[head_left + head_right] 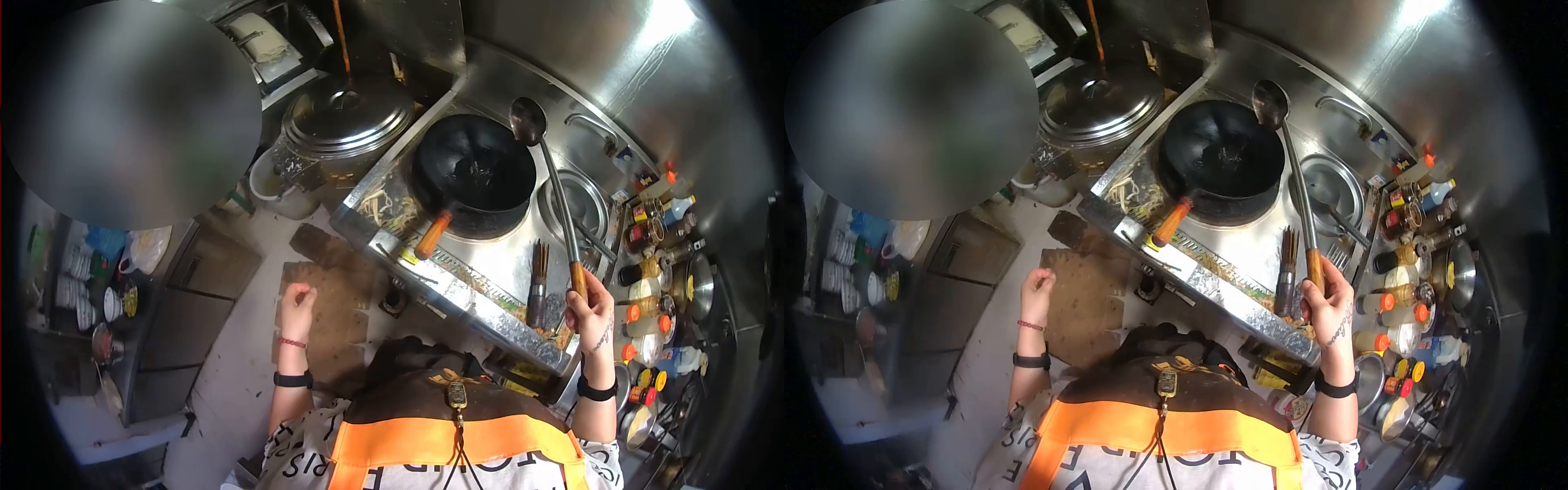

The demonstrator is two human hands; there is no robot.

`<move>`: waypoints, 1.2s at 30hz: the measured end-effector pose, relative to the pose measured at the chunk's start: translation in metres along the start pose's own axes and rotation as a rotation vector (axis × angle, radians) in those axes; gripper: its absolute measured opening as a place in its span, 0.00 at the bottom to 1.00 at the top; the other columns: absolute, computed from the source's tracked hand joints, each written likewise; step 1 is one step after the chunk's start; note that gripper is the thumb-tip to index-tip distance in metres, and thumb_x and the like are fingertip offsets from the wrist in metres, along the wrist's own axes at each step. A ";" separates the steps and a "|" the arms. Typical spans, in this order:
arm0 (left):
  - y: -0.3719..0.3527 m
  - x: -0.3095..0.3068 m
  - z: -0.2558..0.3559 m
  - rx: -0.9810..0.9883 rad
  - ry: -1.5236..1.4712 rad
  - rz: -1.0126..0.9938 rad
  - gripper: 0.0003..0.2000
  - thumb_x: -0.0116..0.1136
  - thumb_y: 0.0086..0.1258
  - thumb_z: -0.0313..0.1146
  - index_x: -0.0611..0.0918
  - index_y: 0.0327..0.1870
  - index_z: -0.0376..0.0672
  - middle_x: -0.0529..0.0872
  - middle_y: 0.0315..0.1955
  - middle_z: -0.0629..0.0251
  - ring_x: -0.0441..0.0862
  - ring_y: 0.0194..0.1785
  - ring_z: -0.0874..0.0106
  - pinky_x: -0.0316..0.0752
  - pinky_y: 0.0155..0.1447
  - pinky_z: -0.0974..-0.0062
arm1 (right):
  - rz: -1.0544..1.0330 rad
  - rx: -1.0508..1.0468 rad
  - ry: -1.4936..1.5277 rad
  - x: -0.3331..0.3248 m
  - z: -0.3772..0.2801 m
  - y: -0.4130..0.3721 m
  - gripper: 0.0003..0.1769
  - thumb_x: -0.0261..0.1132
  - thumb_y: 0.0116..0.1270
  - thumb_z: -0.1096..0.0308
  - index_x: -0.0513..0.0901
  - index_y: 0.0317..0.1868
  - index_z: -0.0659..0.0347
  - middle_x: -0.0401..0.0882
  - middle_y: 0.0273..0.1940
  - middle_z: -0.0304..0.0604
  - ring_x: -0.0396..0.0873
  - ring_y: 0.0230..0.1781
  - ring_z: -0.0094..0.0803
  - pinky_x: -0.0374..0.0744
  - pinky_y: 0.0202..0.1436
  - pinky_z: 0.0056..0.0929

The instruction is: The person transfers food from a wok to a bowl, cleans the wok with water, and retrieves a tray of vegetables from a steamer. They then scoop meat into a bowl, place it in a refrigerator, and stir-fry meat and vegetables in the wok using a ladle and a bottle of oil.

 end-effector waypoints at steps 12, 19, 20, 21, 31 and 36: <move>-0.062 0.045 0.015 -0.142 -0.022 -0.020 0.11 0.53 0.66 0.36 0.78 0.29 0.36 0.79 0.26 0.70 0.71 0.33 0.81 0.66 0.41 0.83 | -0.109 0.005 -0.078 -0.030 0.042 0.019 0.24 0.55 0.58 0.76 0.67 0.57 0.70 0.69 0.23 0.33 0.64 0.12 0.16 0.61 0.13 0.15; -0.115 -0.013 0.006 -0.097 -0.062 0.178 0.13 0.50 0.68 0.38 0.79 0.29 0.37 0.79 0.24 0.69 0.72 0.31 0.82 0.68 0.36 0.81 | -0.161 0.046 -0.186 -0.023 0.093 0.039 0.31 0.53 0.59 0.79 0.61 0.64 0.53 0.67 0.20 0.32 0.61 0.12 0.17 0.61 0.13 0.16; -0.121 -0.026 0.015 -0.156 0.100 0.146 0.07 0.48 0.63 0.27 0.79 0.33 0.37 0.82 0.33 0.66 0.77 0.39 0.78 0.72 0.45 0.79 | -0.195 0.029 -0.195 -0.024 0.104 0.041 0.31 0.52 0.59 0.79 0.62 0.64 0.52 0.65 0.18 0.31 0.60 0.11 0.17 0.60 0.12 0.17; -0.123 -0.037 0.004 -0.148 0.063 0.213 0.07 0.50 0.64 0.29 0.79 0.34 0.36 0.82 0.32 0.66 0.77 0.38 0.76 0.72 0.45 0.79 | -0.263 0.015 -0.225 -0.027 0.119 0.045 0.33 0.51 0.58 0.81 0.58 0.66 0.56 0.72 0.25 0.36 0.63 0.14 0.17 0.61 0.13 0.17; -0.054 -0.096 -0.090 -0.214 0.000 0.175 0.10 0.52 0.68 0.35 0.74 0.35 0.35 0.79 0.27 0.68 0.74 0.34 0.80 0.70 0.40 0.80 | -0.280 -0.102 -0.170 0.130 0.102 0.029 0.20 0.42 0.71 0.63 0.67 0.57 0.64 0.64 0.19 0.34 0.54 0.11 0.22 0.63 0.14 0.20; -0.022 -0.201 -0.098 -0.124 -0.034 0.270 0.10 0.53 0.66 0.36 0.75 0.34 0.36 0.77 0.22 0.65 0.71 0.27 0.78 0.69 0.34 0.78 | -0.343 -0.004 0.216 0.243 0.056 0.020 0.19 0.42 0.71 0.63 0.68 0.57 0.64 0.65 0.20 0.35 0.56 0.12 0.23 0.64 0.15 0.21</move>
Point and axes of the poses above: each hand's wrist, its own y-axis towards the middle knuckle, its own x-axis out of the palm, z = x × y, the point moved 6 cm from there along y, towards the middle knuckle
